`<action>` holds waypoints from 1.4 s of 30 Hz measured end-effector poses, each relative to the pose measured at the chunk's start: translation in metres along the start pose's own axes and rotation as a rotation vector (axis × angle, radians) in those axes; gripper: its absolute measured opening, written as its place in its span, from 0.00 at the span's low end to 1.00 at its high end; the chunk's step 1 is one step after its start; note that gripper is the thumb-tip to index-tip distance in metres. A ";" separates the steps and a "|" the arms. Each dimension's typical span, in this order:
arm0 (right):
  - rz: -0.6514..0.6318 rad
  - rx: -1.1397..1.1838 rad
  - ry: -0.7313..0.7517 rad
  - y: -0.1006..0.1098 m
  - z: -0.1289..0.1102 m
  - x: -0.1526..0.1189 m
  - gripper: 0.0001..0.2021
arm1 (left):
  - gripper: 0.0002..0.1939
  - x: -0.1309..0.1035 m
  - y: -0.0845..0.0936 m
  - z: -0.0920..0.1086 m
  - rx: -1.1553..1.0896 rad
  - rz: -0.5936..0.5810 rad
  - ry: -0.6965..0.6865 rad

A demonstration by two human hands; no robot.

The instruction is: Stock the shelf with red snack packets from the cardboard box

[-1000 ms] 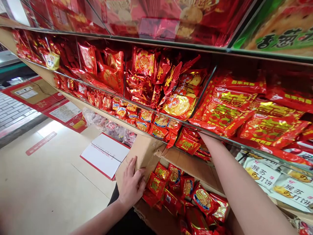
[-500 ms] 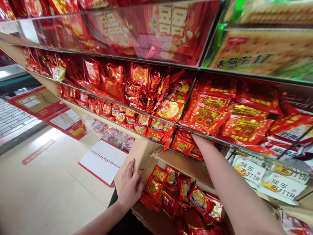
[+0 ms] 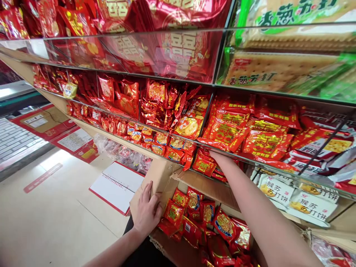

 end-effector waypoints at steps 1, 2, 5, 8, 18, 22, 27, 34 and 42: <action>-0.024 -0.032 0.007 -0.001 -0.003 -0.005 0.14 | 0.16 0.000 0.000 0.000 0.000 -0.001 0.001; -0.042 -0.066 0.009 0.000 -0.005 -0.013 0.14 | 0.16 0.000 0.000 0.000 0.002 -0.003 0.002; -0.092 -0.201 0.102 0.014 -0.016 -0.065 0.15 | 0.14 0.001 0.000 0.000 0.011 -0.020 0.009; -0.316 -0.315 0.460 0.030 -0.027 -0.152 0.16 | 0.14 0.001 -0.001 0.001 0.021 -0.029 0.014; -0.560 -0.540 0.051 -0.055 0.026 -0.246 0.21 | 0.14 0.005 0.000 0.002 0.054 -0.005 -0.007; -0.524 -0.653 -0.099 -0.079 0.025 -0.230 0.21 | 0.15 0.005 0.001 0.002 0.059 -0.017 0.007; -0.449 -0.598 -0.207 -0.074 0.025 -0.224 0.15 | 0.15 0.006 0.002 0.001 0.066 -0.008 -0.003; -0.451 -0.260 -0.201 -0.038 0.021 -0.239 0.09 | 0.15 0.007 0.004 0.002 0.050 0.004 -0.015; -0.209 0.688 -0.565 0.023 -0.008 -0.244 0.16 | 0.16 0.009 0.007 0.005 0.045 -0.022 -0.010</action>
Point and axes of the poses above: each hand's wrist, its own x-axis towards the middle knuckle, its own y-axis out of the back of the hand, z = x × y, the point moved 2 cm from there along x, towards the middle knuckle, and after that the axes turned 3 degrees about -y, right-handed, at the moved point
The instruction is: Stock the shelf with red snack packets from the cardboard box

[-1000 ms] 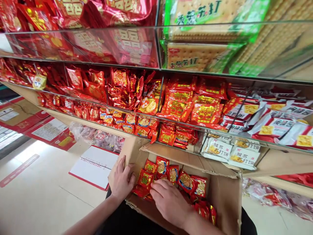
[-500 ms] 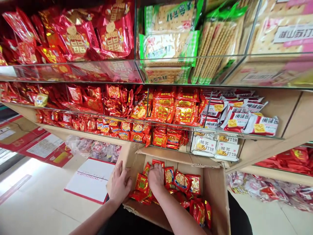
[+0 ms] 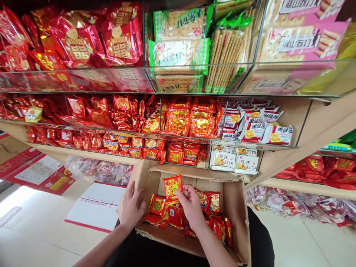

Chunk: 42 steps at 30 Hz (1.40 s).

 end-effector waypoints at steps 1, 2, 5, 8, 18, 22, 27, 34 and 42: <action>0.018 0.029 -0.021 0.001 -0.005 -0.002 0.17 | 0.16 0.000 0.001 0.001 0.007 -0.003 0.000; 0.034 0.047 -0.032 0.001 -0.009 -0.003 0.17 | 0.16 0.000 0.001 0.001 0.016 -0.007 0.000; 0.064 0.082 -0.042 0.002 -0.018 -0.004 0.17 | 0.16 0.001 0.001 0.001 0.033 -0.013 -0.004; 0.061 0.075 -0.037 0.004 -0.029 -0.001 0.19 | 0.15 0.001 0.000 0.000 0.033 -0.008 -0.009; 0.212 0.030 0.184 0.036 -0.074 0.052 0.23 | 0.15 -0.001 -0.001 0.000 0.004 -0.002 -0.001; 0.158 -0.128 0.233 0.030 -0.070 0.073 0.19 | 0.14 -0.001 -0.001 0.000 -0.004 0.012 -0.006; 0.114 -0.664 0.387 0.016 -0.073 0.098 0.16 | 0.15 -0.002 -0.002 -0.001 -0.012 0.032 -0.002; 0.031 -1.455 0.661 0.004 -0.079 0.131 0.21 | 0.15 -0.004 -0.004 -0.003 -0.027 0.019 0.001; 0.084 -1.703 0.500 -0.001 -0.092 0.178 0.19 | 0.15 -0.006 -0.009 -0.007 -0.077 -0.001 0.026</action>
Point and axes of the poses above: each hand's wrist, its own x-axis towards the middle knuckle, its own y-axis out of the back of the hand, z = x × y, the point moved 2 cm from there along x, towards the middle knuckle, and after that the axes turned 3 degrees about -y, right-handed, at the moved point
